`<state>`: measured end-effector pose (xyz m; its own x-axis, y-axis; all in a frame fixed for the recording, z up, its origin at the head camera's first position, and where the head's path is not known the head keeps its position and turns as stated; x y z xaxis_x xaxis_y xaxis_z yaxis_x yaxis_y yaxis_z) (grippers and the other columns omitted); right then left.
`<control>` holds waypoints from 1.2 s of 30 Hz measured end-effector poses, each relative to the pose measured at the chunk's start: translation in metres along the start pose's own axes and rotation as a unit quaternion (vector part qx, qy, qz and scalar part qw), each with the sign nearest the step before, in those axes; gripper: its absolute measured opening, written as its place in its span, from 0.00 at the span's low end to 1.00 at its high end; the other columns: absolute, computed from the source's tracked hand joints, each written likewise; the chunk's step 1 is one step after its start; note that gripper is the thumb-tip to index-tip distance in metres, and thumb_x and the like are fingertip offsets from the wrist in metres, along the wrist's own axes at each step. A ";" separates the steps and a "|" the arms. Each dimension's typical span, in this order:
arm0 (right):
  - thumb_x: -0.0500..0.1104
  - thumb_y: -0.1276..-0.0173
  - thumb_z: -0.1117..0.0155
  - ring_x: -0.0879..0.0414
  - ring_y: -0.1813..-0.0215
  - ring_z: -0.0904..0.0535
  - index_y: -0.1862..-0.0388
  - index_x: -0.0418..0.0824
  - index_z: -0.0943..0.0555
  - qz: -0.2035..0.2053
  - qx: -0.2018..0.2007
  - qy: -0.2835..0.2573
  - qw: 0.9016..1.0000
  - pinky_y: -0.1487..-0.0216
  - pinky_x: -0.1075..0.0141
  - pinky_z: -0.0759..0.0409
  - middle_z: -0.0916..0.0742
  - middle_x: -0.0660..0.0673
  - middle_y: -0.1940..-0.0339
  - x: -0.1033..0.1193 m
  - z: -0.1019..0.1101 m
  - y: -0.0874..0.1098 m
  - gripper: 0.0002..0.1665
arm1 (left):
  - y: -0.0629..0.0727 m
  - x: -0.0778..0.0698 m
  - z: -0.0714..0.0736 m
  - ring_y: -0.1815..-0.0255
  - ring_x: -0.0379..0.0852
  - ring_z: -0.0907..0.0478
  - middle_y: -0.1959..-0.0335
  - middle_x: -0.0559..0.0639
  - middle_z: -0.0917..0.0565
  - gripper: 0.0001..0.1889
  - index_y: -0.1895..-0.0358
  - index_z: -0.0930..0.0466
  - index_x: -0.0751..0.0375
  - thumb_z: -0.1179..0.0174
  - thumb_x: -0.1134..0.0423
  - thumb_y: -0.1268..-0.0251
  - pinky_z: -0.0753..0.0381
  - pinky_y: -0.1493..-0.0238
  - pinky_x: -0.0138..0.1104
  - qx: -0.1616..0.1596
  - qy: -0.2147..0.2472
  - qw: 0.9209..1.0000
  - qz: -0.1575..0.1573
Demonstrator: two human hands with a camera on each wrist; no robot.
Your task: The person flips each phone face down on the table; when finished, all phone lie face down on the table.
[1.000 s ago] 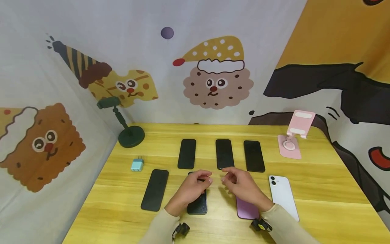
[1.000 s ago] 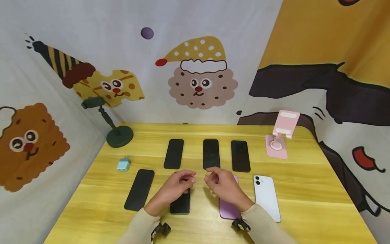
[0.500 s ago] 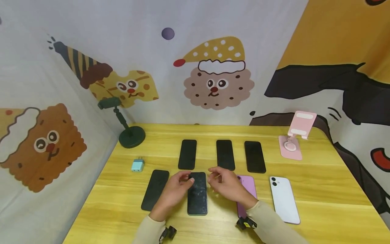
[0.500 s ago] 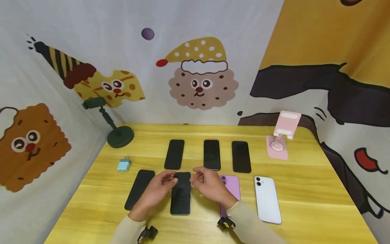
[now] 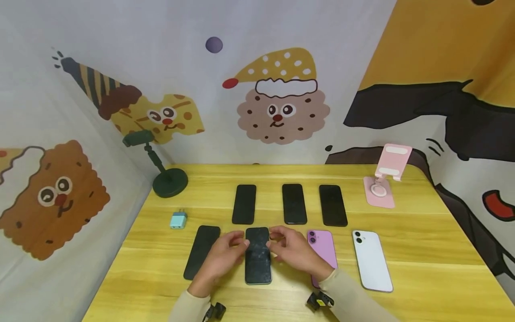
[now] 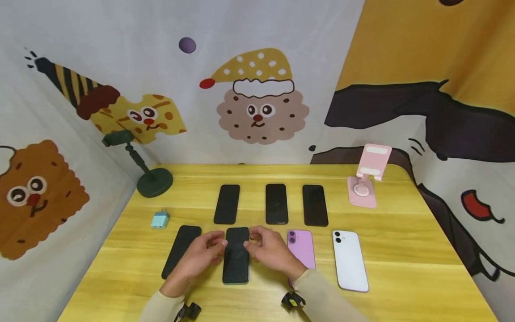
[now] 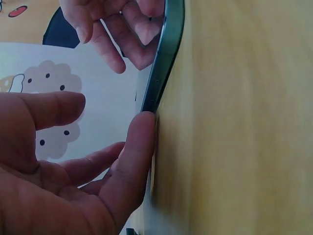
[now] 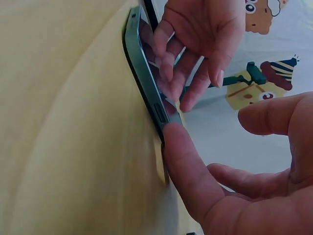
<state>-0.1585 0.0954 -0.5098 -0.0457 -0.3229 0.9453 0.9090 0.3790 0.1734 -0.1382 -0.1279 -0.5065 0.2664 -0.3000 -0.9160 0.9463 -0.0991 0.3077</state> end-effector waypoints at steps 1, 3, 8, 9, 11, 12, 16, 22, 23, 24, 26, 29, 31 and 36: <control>0.46 0.24 0.31 0.52 0.55 0.12 0.28 0.30 0.26 0.002 0.001 -0.001 1.000 0.62 0.62 0.09 0.16 0.32 0.36 0.000 0.000 0.001 0.33 | 0.000 0.000 -0.001 0.50 0.48 0.15 0.41 0.62 0.17 0.29 0.26 0.28 0.70 0.36 0.58 0.22 0.10 0.56 0.41 0.003 0.011 1.000 0.005; 0.46 0.24 0.31 0.53 0.53 0.12 0.28 0.30 0.26 0.005 0.003 0.003 1.000 0.60 0.64 0.10 0.16 0.32 0.35 -0.001 -0.001 0.004 0.33 | 0.000 0.000 -0.001 0.50 0.49 0.15 0.40 0.62 0.17 0.29 0.26 0.29 0.71 0.37 0.58 0.21 0.10 0.56 0.42 0.003 0.027 1.000 0.012; 0.45 0.25 0.31 0.52 0.46 0.13 0.27 0.31 0.26 0.012 -0.002 0.006 1.000 0.54 0.68 0.13 0.16 0.33 0.32 -0.003 -0.003 0.009 0.34 | 0.000 -0.001 -0.001 0.49 0.50 0.15 0.40 0.65 0.18 0.27 0.26 0.29 0.73 0.39 0.61 0.20 0.09 0.54 0.44 -0.008 0.061 0.998 0.023; 0.45 0.26 0.31 0.51 0.44 0.14 0.27 0.31 0.26 0.011 -0.004 0.000 1.000 0.53 0.68 0.12 0.17 0.33 0.32 -0.003 -0.004 0.010 0.34 | 0.000 -0.001 -0.001 0.48 0.50 0.15 0.41 0.65 0.18 0.27 0.26 0.29 0.73 0.39 0.61 0.20 0.09 0.54 0.44 -0.009 0.065 0.998 0.023; 0.44 0.26 0.30 0.48 0.42 0.15 0.26 0.31 0.26 0.011 -0.007 -0.011 1.000 0.52 0.67 0.12 0.18 0.32 0.31 -0.002 -0.005 0.010 0.34 | 0.000 -0.001 -0.001 0.48 0.50 0.16 0.41 0.65 0.19 0.27 0.26 0.29 0.73 0.39 0.62 0.21 0.09 0.53 0.44 -0.009 0.071 0.997 0.021; 0.43 0.27 0.30 0.47 0.41 0.15 0.26 0.31 0.26 0.010 -0.008 -0.013 1.000 0.51 0.68 0.12 0.18 0.32 0.31 -0.002 -0.005 0.011 0.35 | -0.001 -0.001 -0.001 0.48 0.50 0.16 0.41 0.65 0.19 0.27 0.26 0.29 0.73 0.38 0.62 0.21 0.09 0.52 0.44 -0.009 0.074 0.997 0.021; 0.43 0.27 0.29 0.45 0.41 0.16 0.26 0.31 0.26 0.012 -0.007 -0.019 1.000 0.51 0.68 0.12 0.18 0.31 0.31 -0.001 -0.005 0.011 0.35 | -0.003 -0.001 0.000 0.49 0.48 0.15 0.42 0.65 0.18 0.27 0.27 0.29 0.74 0.37 0.63 0.22 0.09 0.51 0.42 0.000 0.093 0.995 0.023; 0.46 0.27 0.28 0.50 0.43 0.15 0.27 0.35 0.24 0.015 -0.012 0.016 1.000 0.51 0.70 0.16 0.15 0.36 0.33 -0.002 -0.005 0.011 0.33 | -0.007 0.000 -0.001 0.57 0.43 0.16 0.51 0.58 0.19 0.26 0.29 0.27 0.75 0.36 0.68 0.25 0.10 0.57 0.36 0.027 0.123 0.992 0.019; 0.47 0.27 0.28 0.51 0.44 0.15 0.28 0.35 0.24 0.015 -0.012 0.020 1.000 0.52 0.69 0.17 0.15 0.36 0.34 -0.002 -0.005 0.011 0.34 | -0.007 0.000 -0.001 0.58 0.43 0.16 0.52 0.56 0.20 0.25 0.29 0.26 0.74 0.36 0.69 0.25 0.10 0.59 0.35 0.032 0.126 0.991 0.016; 0.47 0.27 0.28 0.51 0.44 0.15 0.28 0.34 0.24 0.014 -0.013 0.023 1.000 0.52 0.69 0.17 0.15 0.37 0.35 -0.003 -0.005 0.011 0.34 | -0.008 -0.001 -0.002 0.59 0.42 0.17 0.54 0.54 0.20 0.25 0.29 0.26 0.73 0.36 0.70 0.25 0.11 0.61 0.34 0.038 0.128 0.991 0.012; 0.47 0.27 0.28 0.51 0.45 0.16 0.28 0.33 0.24 0.011 -0.009 0.023 1.000 0.53 0.69 0.16 0.15 0.37 0.37 -0.003 -0.006 0.011 0.35 | -0.009 -0.001 -0.003 0.60 0.42 0.17 0.55 0.53 0.21 0.25 0.29 0.26 0.71 0.36 0.71 0.26 0.11 0.62 0.34 0.051 0.139 0.989 0.004; 0.49 0.27 0.28 0.52 0.45 0.17 0.27 0.33 0.25 0.008 -0.003 0.029 1.000 0.54 0.69 0.16 0.16 0.38 0.38 -0.004 -0.006 0.010 0.36 | -0.009 -0.002 -0.006 0.59 0.44 0.17 0.54 0.55 0.19 0.25 0.28 0.28 0.67 0.37 0.69 0.25 0.11 0.62 0.35 0.069 0.154 0.986 -0.007; 0.51 0.27 0.28 0.52 0.45 0.17 0.27 0.33 0.25 0.010 -0.001 0.039 0.999 0.52 0.68 0.17 0.16 0.38 0.38 -0.004 -0.006 0.010 0.37 | -0.009 -0.002 -0.007 0.58 0.45 0.16 0.49 0.59 0.18 0.25 0.27 0.29 0.65 0.38 0.68 0.23 0.10 0.61 0.36 0.077 0.161 0.984 -0.013; 0.52 0.26 0.29 0.53 0.47 0.17 0.26 0.33 0.24 0.023 0.002 0.052 0.998 0.49 0.68 0.19 0.17 0.39 0.43 -0.001 -0.004 0.009 0.37 | -0.011 0.000 -0.013 0.51 0.48 0.12 0.33 0.68 0.21 0.24 0.25 0.32 0.62 0.41 0.64 0.19 0.10 0.58 0.38 0.102 0.180 0.978 -0.017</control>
<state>-0.1485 0.0953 -0.5101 0.0390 -0.3934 0.9186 0.9079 0.3979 0.1319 -0.1469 -0.1146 -0.5129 0.3171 0.0573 -0.9466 0.9093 -0.3021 0.2863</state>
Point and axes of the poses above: each hand's wrist, its own y-axis away from the middle knuckle, its own z-axis out of the back of the hand, x = y × z, the point moved 3 cm from there along -y, towards the middle knuckle
